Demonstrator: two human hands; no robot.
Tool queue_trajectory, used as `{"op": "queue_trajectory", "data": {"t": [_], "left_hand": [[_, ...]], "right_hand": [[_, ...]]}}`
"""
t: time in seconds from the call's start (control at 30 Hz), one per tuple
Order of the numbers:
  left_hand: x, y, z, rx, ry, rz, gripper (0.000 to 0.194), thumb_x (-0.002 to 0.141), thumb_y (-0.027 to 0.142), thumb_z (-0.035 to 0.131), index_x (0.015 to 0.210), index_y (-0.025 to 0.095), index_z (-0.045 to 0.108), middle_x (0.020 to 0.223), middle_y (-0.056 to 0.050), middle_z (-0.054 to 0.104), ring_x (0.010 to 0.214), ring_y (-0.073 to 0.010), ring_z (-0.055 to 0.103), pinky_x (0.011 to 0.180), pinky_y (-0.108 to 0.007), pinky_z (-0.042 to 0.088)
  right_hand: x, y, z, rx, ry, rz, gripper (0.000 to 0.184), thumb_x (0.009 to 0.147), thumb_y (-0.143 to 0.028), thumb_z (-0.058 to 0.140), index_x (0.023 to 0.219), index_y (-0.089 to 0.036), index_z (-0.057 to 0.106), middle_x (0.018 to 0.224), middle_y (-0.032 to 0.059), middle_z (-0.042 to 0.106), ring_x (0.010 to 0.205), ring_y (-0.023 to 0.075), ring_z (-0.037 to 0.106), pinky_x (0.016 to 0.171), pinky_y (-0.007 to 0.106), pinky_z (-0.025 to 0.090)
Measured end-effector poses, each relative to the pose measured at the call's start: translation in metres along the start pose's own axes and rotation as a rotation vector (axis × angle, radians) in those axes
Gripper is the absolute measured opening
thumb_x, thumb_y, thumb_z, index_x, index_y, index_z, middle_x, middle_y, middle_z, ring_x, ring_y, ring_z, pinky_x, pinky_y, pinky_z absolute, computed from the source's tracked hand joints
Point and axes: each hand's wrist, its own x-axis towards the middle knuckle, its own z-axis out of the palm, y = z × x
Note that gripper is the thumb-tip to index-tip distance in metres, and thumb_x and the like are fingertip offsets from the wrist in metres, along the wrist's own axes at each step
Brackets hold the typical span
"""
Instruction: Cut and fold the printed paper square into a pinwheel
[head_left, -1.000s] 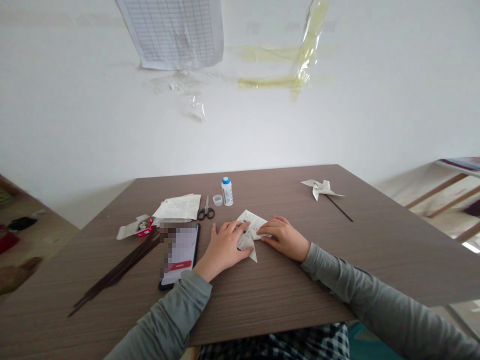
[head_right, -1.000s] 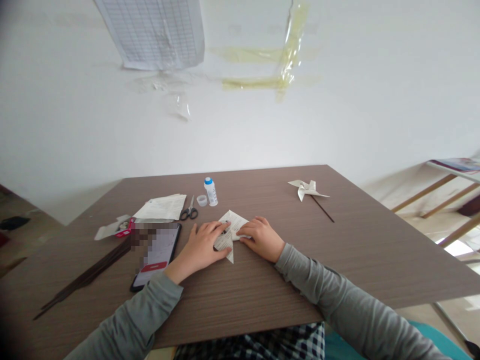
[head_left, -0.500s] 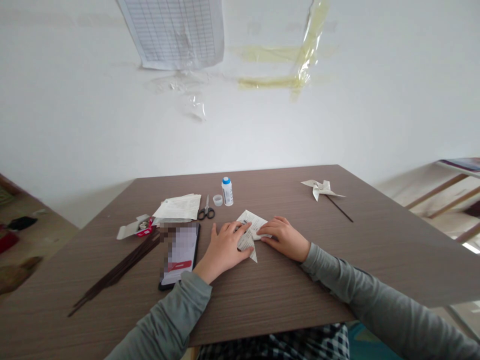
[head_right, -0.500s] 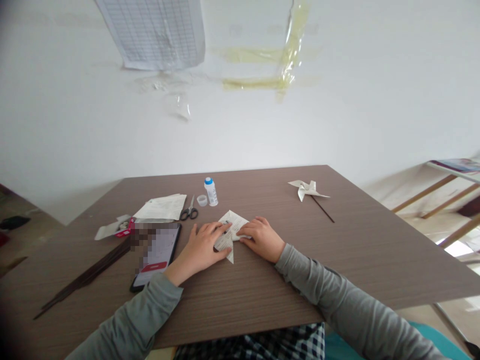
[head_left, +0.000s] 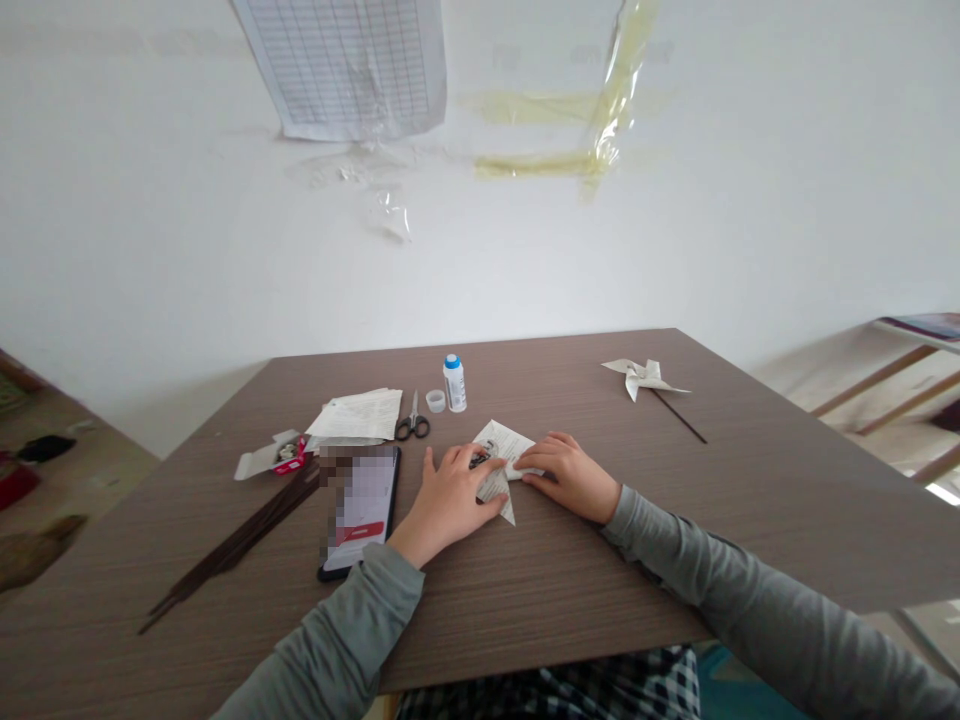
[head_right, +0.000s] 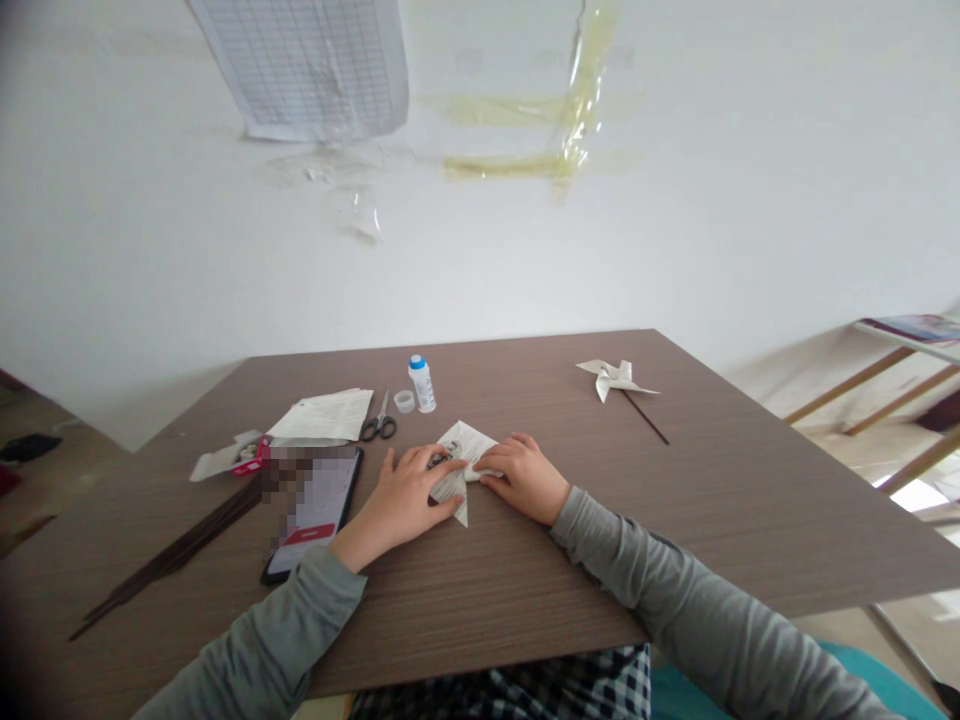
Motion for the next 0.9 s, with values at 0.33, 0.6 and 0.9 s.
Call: {"op": "queue_trajectory", "data": {"t": [0.33, 0.6, 0.9], "left_hand": [[0.0008, 0.0024, 0.0003, -0.008, -0.008, -0.02, 0.057, 0.108, 0.033, 0.081, 0.165, 0.039, 0.074, 0.173, -0.013, 0.067, 0.167, -0.045, 0.055, 0.14, -0.096, 0.018], [0.0004, 0.0018, -0.0012, 0.02, -0.041, -0.01, 0.052, 0.111, 0.04, 0.077, 0.163, 0.041, 0.076, 0.176, -0.013, 0.063, 0.169, -0.0454, 0.052, 0.14, -0.095, 0.017], [-0.0018, 0.0026, -0.0038, 0.047, 0.002, 0.028, 0.05, 0.111, 0.039, 0.079, 0.161, 0.039, 0.079, 0.173, -0.013, 0.067, 0.164, -0.0471, 0.057, 0.141, -0.094, 0.02]], "right_hand": [[0.0002, 0.005, 0.0038, -0.005, 0.009, -0.021, 0.023, 0.113, -0.024, 0.073, 0.123, -0.033, 0.092, 0.123, 0.0073, 0.093, 0.118, 0.0296, 0.087, 0.125, 0.055, 0.059], [-0.0007, 0.0047, 0.0036, -0.008, 0.008, -0.017, 0.022, 0.11, -0.019, 0.078, 0.123, -0.03, 0.091, 0.124, 0.0063, 0.094, 0.118, 0.0304, 0.088, 0.125, 0.054, 0.058], [0.0009, -0.0002, -0.0007, 0.006, -0.03, 0.026, 0.026, 0.113, -0.023, 0.073, 0.124, -0.035, 0.093, 0.126, 0.0075, 0.093, 0.121, 0.0326, 0.087, 0.127, 0.056, 0.059]]}}
